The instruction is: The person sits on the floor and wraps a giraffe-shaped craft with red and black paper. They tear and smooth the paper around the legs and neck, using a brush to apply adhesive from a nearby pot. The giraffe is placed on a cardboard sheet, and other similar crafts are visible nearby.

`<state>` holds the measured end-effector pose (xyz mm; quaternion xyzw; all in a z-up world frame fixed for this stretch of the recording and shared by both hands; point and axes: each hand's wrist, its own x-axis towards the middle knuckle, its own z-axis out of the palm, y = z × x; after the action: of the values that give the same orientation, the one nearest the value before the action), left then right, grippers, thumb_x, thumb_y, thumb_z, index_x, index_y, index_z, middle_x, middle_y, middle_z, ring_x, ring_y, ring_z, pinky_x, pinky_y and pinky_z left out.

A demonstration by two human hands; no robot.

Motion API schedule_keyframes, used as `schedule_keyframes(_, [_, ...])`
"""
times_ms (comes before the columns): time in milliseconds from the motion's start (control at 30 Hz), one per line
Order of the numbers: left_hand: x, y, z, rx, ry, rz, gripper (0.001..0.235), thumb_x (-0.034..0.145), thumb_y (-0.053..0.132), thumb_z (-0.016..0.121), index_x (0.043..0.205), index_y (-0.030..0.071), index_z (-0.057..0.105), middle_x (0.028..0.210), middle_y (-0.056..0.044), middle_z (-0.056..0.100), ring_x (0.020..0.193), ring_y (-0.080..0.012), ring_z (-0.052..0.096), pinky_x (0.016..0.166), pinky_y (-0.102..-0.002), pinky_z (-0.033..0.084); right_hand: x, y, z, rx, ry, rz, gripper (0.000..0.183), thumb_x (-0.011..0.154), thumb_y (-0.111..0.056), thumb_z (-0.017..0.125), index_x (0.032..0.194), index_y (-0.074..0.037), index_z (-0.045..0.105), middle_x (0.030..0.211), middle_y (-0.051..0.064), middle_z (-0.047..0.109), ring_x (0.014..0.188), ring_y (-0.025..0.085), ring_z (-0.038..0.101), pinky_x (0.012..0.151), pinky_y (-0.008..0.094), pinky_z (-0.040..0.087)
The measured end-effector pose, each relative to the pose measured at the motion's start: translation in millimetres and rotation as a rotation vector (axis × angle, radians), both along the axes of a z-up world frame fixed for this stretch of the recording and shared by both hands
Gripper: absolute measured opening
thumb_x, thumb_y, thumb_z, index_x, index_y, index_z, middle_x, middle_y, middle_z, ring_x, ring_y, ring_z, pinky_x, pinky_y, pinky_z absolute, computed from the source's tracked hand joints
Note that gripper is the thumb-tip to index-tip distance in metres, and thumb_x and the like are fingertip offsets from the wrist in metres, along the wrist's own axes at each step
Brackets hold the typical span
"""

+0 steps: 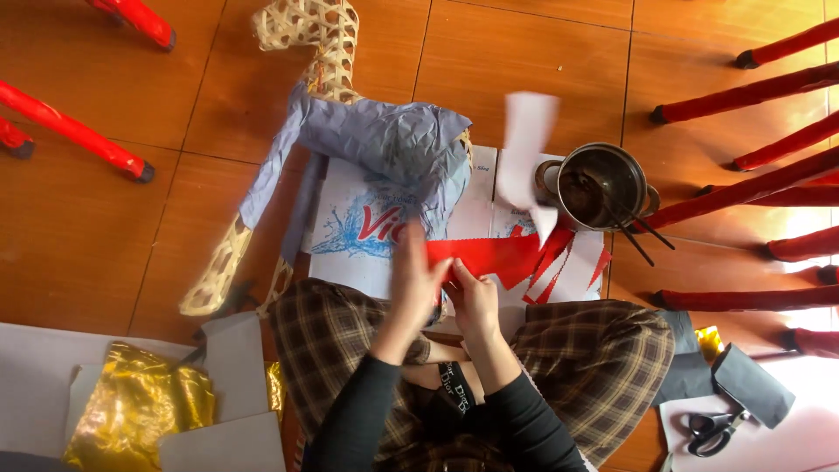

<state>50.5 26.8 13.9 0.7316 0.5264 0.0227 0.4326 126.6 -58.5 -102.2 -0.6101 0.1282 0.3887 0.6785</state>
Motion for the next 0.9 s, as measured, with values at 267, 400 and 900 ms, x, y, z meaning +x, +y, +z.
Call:
schedule_keyframes(267, [-16.6, -7.0, -50.6, -0.471, -0.463, 0.286, 0.085, 0.062, 0.034, 0.096, 0.131, 0.013, 0.052, 0.116, -0.012, 0.068, 0.111, -0.0292, 0.066, 0.096, -0.044, 0.048, 3.3, 4.2, 7.2, 0.262, 0.267, -0.022, 0.020, 0.087, -0.007, 0.076, 0.093, 0.009, 0.067, 0.078, 0.023, 0.068, 0.070, 0.032, 0.070, 0.074, 0.052, 0.060])
schedule_keyframes(400, [-13.4, 0.0, -7.5, -0.470, -0.340, 0.251, 0.086, 0.070, 0.034, 0.090, 0.140, 0.010, 0.046, 0.129, -0.020, 0.062, 0.124, -0.0386, 0.058, 0.103, -0.050, 0.045, -3.9, -18.3, 16.5, 0.063, 0.159, 0.037, 0.038, 0.090, -0.022, 0.078, 0.070, 0.002, 0.056, 0.051, 0.013, 0.054, 0.038, 0.020, 0.054, 0.039, 0.032, 0.048])
schedule_keyframes(900, [-21.8, 0.2, 26.7, -0.576, -0.569, 0.211, 0.095, 0.079, 0.042, 0.075, 0.155, 0.016, 0.025, 0.154, -0.023, 0.038, 0.142, -0.0432, 0.033, 0.117, -0.054, 0.026, 23.8, 65.1, -35.4, 0.059, 0.155, 0.576, 0.050, 0.072, -0.023, 0.090, 0.096, 0.011, 0.062, 0.084, 0.025, 0.065, 0.075, 0.035, 0.067, 0.068, 0.056, 0.055])
